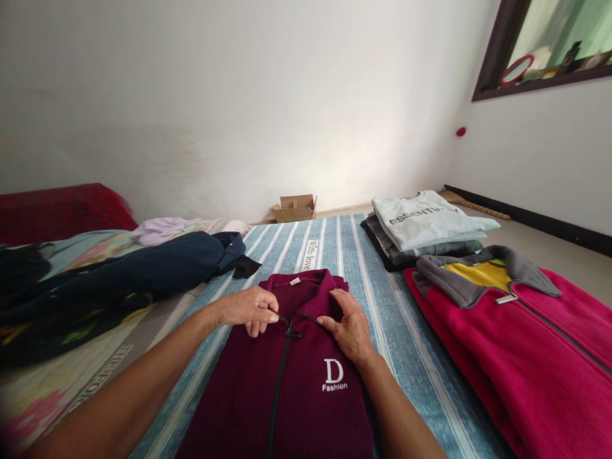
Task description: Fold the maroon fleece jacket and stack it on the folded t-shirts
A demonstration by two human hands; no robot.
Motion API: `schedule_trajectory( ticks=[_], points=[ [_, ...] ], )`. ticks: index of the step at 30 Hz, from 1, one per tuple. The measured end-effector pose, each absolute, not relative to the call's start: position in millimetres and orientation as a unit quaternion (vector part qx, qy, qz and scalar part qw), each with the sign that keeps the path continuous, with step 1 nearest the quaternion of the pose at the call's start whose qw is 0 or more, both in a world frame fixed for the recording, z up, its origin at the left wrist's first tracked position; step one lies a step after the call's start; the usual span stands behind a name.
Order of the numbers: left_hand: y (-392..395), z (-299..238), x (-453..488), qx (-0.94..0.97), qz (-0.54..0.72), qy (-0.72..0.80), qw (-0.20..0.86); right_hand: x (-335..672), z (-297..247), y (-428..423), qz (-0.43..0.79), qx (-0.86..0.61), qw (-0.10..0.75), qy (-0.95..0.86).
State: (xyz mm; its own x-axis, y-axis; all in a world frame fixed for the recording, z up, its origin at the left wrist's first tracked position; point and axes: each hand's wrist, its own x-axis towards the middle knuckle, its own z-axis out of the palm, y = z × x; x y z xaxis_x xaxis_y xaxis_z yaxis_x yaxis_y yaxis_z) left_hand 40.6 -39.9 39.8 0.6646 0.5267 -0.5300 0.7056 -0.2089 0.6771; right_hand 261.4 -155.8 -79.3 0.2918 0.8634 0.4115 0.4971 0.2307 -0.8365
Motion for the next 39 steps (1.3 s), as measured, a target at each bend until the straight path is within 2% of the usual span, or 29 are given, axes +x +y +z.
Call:
schedule_trajectory(
  ticks=[9,19,24,27,35,39],
  points=[
    [-54.7,27.3,45.0,0.815,-0.001,0.417,0.402,261.0,-75.0,-155.4,0.154,-0.584,0.547,-0.579],
    [-65.4,0.2,52.7,0.859,0.127,0.46,0.188,260.8,-75.4,-154.0,0.147,-0.594,0.544,-0.574],
    [-71.5,-7.7,55.4,0.849,0.15,0.489,0.133,260.3,-74.9,-155.4,0.151,-0.595,0.539,-0.576],
    [-71.9,-7.9,55.0,0.851,0.139,0.486,0.144,259.8,-77.1,-156.5,0.156,-0.6,0.535,-0.574],
    [-75.2,4.7,36.7,0.84,0.163,0.441,0.272,260.9,-84.8,-158.5,0.17,-0.597,0.526,-0.582],
    [-85.1,16.1,27.6,0.815,0.228,0.478,0.235,261.6,-84.4,-159.7,0.172,-0.598,0.525,-0.581]
  ],
)
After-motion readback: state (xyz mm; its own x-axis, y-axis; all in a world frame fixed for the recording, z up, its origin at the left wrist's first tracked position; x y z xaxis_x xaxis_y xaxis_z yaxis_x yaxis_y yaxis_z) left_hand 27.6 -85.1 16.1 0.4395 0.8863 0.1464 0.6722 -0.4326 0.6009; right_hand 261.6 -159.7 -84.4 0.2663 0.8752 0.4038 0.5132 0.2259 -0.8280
